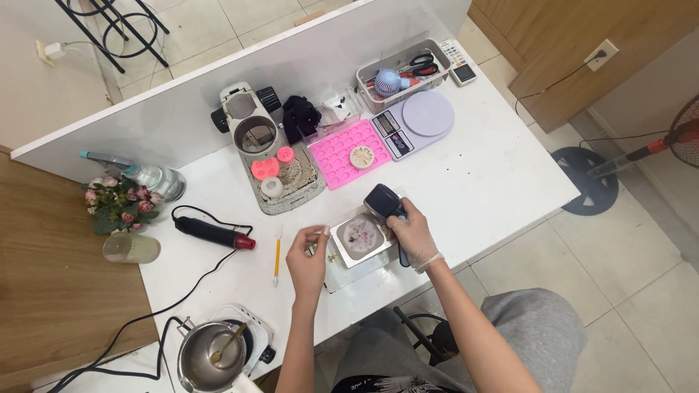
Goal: Using a heat gun to heat or dry a candle container filled with wax and dried flowers.
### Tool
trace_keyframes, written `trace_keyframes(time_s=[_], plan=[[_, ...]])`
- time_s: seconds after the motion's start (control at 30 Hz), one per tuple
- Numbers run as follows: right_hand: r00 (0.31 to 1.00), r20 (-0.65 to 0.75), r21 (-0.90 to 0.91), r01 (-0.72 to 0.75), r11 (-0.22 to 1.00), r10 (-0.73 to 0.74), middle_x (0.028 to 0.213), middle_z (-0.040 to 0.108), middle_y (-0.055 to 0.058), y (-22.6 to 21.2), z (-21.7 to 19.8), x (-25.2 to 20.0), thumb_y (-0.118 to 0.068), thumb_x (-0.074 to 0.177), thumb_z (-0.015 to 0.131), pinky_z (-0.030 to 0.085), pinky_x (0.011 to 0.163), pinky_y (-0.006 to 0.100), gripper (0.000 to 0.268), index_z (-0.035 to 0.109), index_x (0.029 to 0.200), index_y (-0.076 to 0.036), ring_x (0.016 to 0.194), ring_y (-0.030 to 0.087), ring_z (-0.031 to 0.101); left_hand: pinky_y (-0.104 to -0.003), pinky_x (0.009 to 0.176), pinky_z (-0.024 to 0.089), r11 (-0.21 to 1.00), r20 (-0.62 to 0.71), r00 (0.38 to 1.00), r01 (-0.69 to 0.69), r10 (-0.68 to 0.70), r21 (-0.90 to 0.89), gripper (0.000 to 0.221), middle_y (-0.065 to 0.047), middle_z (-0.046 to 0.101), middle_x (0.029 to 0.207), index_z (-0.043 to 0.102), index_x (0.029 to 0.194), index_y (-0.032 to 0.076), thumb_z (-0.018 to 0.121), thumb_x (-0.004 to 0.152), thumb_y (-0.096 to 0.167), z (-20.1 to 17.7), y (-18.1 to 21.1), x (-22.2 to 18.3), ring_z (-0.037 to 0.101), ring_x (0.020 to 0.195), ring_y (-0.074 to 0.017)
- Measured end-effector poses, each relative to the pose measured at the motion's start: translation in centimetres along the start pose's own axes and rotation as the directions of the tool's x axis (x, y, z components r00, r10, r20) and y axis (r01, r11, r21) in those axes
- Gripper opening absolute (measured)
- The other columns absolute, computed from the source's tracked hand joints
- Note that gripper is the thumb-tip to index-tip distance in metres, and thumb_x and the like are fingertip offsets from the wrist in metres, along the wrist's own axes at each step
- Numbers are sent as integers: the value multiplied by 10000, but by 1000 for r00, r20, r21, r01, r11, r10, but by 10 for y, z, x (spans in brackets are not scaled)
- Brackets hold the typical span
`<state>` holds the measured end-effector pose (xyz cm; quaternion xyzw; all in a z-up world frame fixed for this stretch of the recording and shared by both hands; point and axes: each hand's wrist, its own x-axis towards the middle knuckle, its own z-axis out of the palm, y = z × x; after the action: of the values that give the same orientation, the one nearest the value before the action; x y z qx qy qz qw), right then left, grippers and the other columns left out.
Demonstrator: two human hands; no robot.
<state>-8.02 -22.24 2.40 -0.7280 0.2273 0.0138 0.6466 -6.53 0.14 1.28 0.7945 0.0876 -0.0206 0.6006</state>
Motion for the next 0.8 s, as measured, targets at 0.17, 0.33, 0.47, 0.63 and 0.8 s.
trace_keyframes(time_s=[0.17, 0.33, 0.47, 0.63, 0.8], plan=[[1000, 2, 64, -12, 998, 12, 729, 656, 77, 0, 1, 0, -80, 824, 600, 524, 561, 294, 305, 610, 1115, 11, 597, 128, 610, -281, 796, 521, 997, 4, 998, -70, 70, -21, 175, -56, 771, 871, 777, 982, 12, 727, 934, 173, 1, -8, -10, 671, 823, -115], [1000, -6, 53, -18, 998, 18, 728, 655, 79, 2, 3, 0, -82, 820, 597, 526, 562, 295, 297, 612, 1101, 12, 593, 132, 612, -338, 905, 504, 992, 62, 991, -123, 121, 22, 357, -89, 726, 1163, 670, 1248, 65, 714, 924, 209, 1, 8, -19, 671, 1081, -187], [1000, -24, 49, 11, 999, -10, 732, 654, 82, 7, 3, 1, -84, 818, 604, 525, 566, 295, 273, 619, 1070, 20, 598, 136, 618, -443, 1140, 397, 941, 203, 953, -266, 224, 211, 804, -159, 523, 1450, 449, 1478, 77, 842, 805, 276, 6, 5, -23, 481, 1380, -314], [999, -30, 45, 27, 999, -25, 726, 655, 86, 10, 2, 3, -88, 809, 618, 523, 571, 297, 269, 621, 1056, 19, 601, 140, 621, -502, 1193, 292, 901, 310, 904, -371, 296, 223, 993, -171, 422, 1553, 357, 1521, 61, 892, 726, 324, 20, 3, -26, 317, 1501, -360], [999, -35, 29, 19, 999, -18, 717, 658, 91, 6, 2, 0, -90, 802, 621, 528, 570, 302, 247, 622, 1024, 19, 597, 146, 627, -510, 1187, 237, 858, 363, 874, -433, 323, 278, 1034, -159, 406, 1591, 339, 1524, 75, 900, 692, 323, 25, 8, -29, 256, 1531, -359]])
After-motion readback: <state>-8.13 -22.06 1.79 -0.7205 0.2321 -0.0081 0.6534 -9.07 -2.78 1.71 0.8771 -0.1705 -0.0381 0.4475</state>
